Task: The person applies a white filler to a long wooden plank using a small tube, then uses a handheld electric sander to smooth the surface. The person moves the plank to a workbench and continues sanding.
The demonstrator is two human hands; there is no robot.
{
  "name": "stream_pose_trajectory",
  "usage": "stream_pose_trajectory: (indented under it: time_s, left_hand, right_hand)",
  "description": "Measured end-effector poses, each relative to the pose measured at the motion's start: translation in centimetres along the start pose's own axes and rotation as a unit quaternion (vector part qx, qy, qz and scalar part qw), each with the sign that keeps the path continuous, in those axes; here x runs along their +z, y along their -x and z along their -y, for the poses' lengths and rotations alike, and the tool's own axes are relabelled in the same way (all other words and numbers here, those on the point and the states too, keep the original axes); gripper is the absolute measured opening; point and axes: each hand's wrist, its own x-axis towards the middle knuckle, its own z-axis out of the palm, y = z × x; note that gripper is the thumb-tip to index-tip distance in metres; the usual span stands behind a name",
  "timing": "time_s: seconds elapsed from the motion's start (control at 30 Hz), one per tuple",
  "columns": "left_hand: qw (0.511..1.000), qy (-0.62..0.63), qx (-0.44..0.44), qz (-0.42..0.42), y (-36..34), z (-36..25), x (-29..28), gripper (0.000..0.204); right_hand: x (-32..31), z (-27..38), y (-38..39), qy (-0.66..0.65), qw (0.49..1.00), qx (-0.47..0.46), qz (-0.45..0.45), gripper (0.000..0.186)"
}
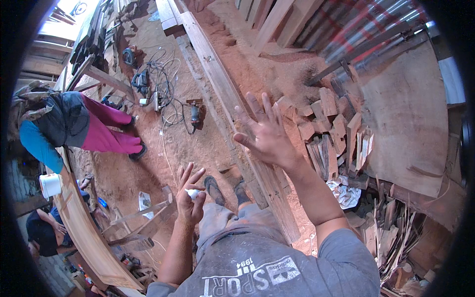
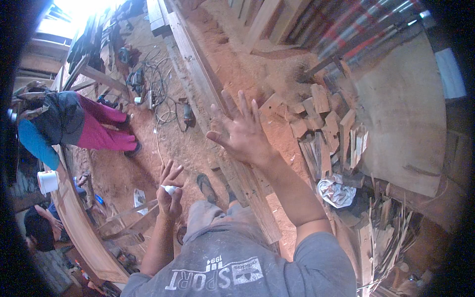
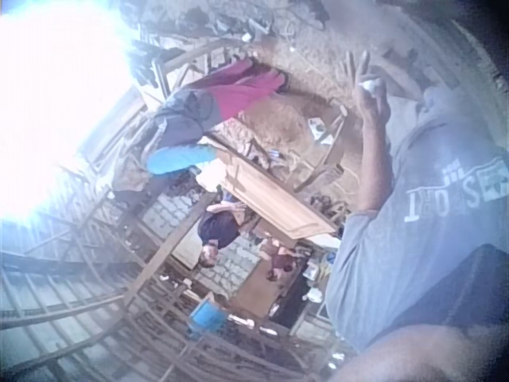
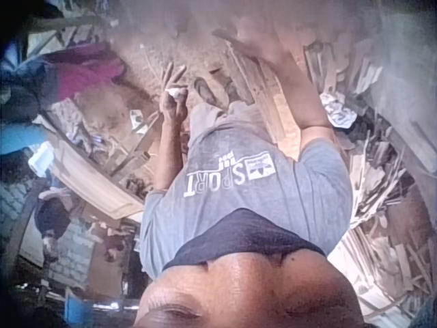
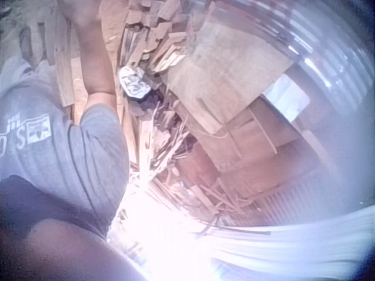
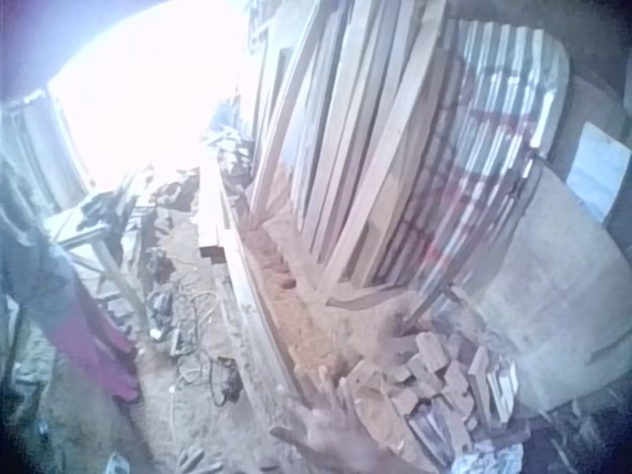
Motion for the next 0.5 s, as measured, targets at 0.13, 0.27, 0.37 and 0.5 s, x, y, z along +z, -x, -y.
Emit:
stream_pose_trajectory:
  time_s: [0.13, 0.27, 0.37, 0.5]
  left_hand:
    - [1.000, 0.009, -0.001, -0.007, 0.5, 0.5, -0.3, 0.023]
    - [1.000, 0.002, -0.019, -0.003, 0.8, 0.3, -0.5, 0.022]
    - [1.000, 0.008, -0.018, 0.005, 0.5, 0.1, -0.3, 0.021]
    - [1.000, -0.002, -0.015, 0.016, 0.2, -0.2, -0.3, 0.021]
  right_hand:
    - [-0.6, -2.6, 0.4, -0.104, 0.994, 0.031, 0.000, 0.105]
    - [0.4, -3.2, 0.9, -0.117, 0.991, 0.027, 0.056, 0.109]
    - [0.7, -2.8, 0.9, -0.113, 0.992, 0.032, 0.052, 0.110]
    - [1.1, -2.7, 0.9, -0.104, 0.993, 0.035, 0.046, 0.111]
